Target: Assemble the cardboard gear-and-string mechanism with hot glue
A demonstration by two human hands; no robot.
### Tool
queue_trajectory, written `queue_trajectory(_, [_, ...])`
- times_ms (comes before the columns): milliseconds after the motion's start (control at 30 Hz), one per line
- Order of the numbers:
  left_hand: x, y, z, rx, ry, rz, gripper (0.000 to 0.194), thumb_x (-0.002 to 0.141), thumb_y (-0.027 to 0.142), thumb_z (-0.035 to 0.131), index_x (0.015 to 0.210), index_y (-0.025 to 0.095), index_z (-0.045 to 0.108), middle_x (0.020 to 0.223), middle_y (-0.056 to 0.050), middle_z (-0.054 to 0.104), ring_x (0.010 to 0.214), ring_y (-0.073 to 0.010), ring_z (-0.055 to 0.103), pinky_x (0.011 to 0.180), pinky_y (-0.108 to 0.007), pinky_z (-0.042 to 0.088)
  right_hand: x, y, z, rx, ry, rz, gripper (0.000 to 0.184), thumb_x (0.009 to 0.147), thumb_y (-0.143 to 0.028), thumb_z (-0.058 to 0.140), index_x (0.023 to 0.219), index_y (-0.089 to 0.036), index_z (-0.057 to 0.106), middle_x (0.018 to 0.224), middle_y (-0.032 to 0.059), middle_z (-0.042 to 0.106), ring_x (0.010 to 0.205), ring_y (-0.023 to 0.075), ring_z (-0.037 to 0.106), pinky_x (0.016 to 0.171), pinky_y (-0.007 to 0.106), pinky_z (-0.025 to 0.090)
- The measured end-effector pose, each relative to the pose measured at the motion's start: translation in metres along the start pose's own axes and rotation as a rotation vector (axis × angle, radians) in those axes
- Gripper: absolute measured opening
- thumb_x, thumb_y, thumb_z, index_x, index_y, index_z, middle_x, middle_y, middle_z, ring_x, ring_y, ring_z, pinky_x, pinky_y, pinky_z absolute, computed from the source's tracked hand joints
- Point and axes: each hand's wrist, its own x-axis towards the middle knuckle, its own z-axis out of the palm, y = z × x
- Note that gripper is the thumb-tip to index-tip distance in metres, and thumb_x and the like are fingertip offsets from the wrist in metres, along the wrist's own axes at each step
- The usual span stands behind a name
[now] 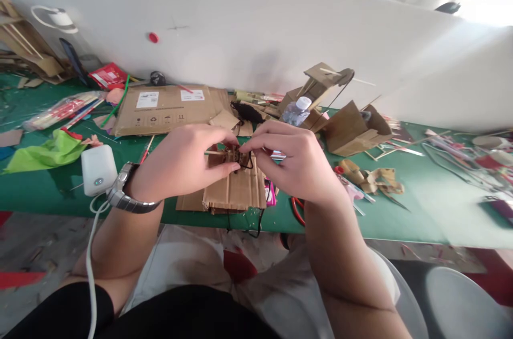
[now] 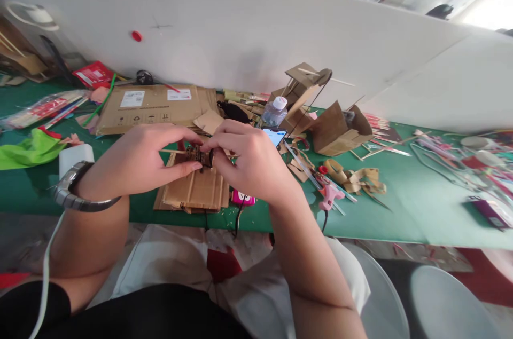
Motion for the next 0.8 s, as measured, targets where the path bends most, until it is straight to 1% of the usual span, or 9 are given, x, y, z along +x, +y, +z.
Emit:
queue_trajectory(200, [0.003, 0.002, 0.003, -0.030, -0.011, 0.006, 0.025, 0.095, 0.035, 0.071, 0.117, 0.024, 0.077, 0.116, -0.004, 0.084, 0.104, -0.0255, 0.078, 0.086, -0.036, 0.057, -0.001, 0.001, 0.000, -0.032, 0.030, 0.007, 0.029, 0.087, 0.001, 0.057, 0.091, -0.019, 0.079, 0.092, 0.0042, 0.075, 0.084, 0.0169, 0.071, 0.076, 0.031, 0.055])
queue_trajectory(333, [0.003, 0.002, 0.006, -0.031, -0.001, 0.030, 0.026, 0.094, 0.030, 0.070, 0.118, 0.024, 0.076, 0.115, -0.004, 0.084, 0.103, -0.0252, 0.077, 0.087, -0.036, 0.056, -0.001, 0.001, 0.001, -0.036, 0.028, 0.017, 0.028, 0.087, 0.000, 0.056, 0.089, -0.019, 0.077, 0.092, 0.0047, 0.075, 0.085, 0.0178, 0.071, 0.076, 0.032, 0.055])
queue_trajectory(467, [0.004, 0.003, 0.006, -0.023, 0.001, 0.035, 0.026, 0.093, 0.029, 0.070, 0.118, 0.024, 0.075, 0.114, -0.004, 0.083, 0.102, -0.0256, 0.076, 0.087, -0.037, 0.056, -0.001, 0.001, 0.000, -0.026, 0.018, 0.020, 0.027, 0.088, -0.001, 0.056, 0.090, -0.019, 0.076, 0.093, 0.0051, 0.074, 0.084, 0.0174, 0.070, 0.074, 0.032, 0.054])
queue_trajectory(533, [0.004, 0.003, 0.007, -0.017, 0.003, 0.031, 0.025, 0.093, 0.028, 0.069, 0.117, 0.024, 0.076, 0.112, -0.004, 0.083, 0.101, -0.0259, 0.076, 0.086, -0.038, 0.056, -0.001, 0.001, -0.002, 0.000, 0.007, 0.019, 0.028, 0.088, -0.001, 0.056, 0.091, -0.019, 0.077, 0.093, 0.0048, 0.074, 0.082, 0.0165, 0.069, 0.073, 0.031, 0.053])
queue_trajectory(633, [0.002, 0.003, 0.007, -0.017, 0.006, 0.034, 0.024, 0.094, 0.030, 0.069, 0.116, 0.024, 0.076, 0.110, -0.004, 0.083, 0.099, -0.0256, 0.076, 0.087, -0.038, 0.056, -0.001, -0.002, -0.007, 0.102, 0.008, 0.006, 0.029, 0.088, -0.001, 0.057, 0.093, -0.020, 0.078, 0.091, 0.0030, 0.075, 0.082, 0.0156, 0.069, 0.074, 0.031, 0.055])
queue_trajectory(733, [0.001, 0.000, 0.007, -0.024, 0.004, 0.041, 0.027, 0.096, 0.035, 0.072, 0.120, 0.024, 0.075, 0.110, -0.004, 0.083, 0.100, -0.0254, 0.077, 0.090, -0.038, 0.057, 0.000, -0.003, -0.010, 0.209, 0.071, -0.024, 0.027, 0.091, -0.003, 0.059, 0.095, -0.022, 0.078, 0.092, 0.0022, 0.076, 0.084, 0.0166, 0.071, 0.076, 0.033, 0.057])
queue_trajectory(800, [0.000, -0.002, 0.008, -0.022, 0.005, 0.046, 0.030, 0.096, 0.036, 0.075, 0.123, 0.024, 0.076, 0.111, -0.005, 0.083, 0.102, -0.0258, 0.077, 0.092, -0.039, 0.058, 0.000, -0.003, -0.008, 0.224, 0.138, -0.027, 0.026, 0.092, -0.004, 0.061, 0.096, -0.022, 0.079, 0.095, 0.0030, 0.078, 0.087, 0.0175, 0.073, 0.078, 0.035, 0.059])
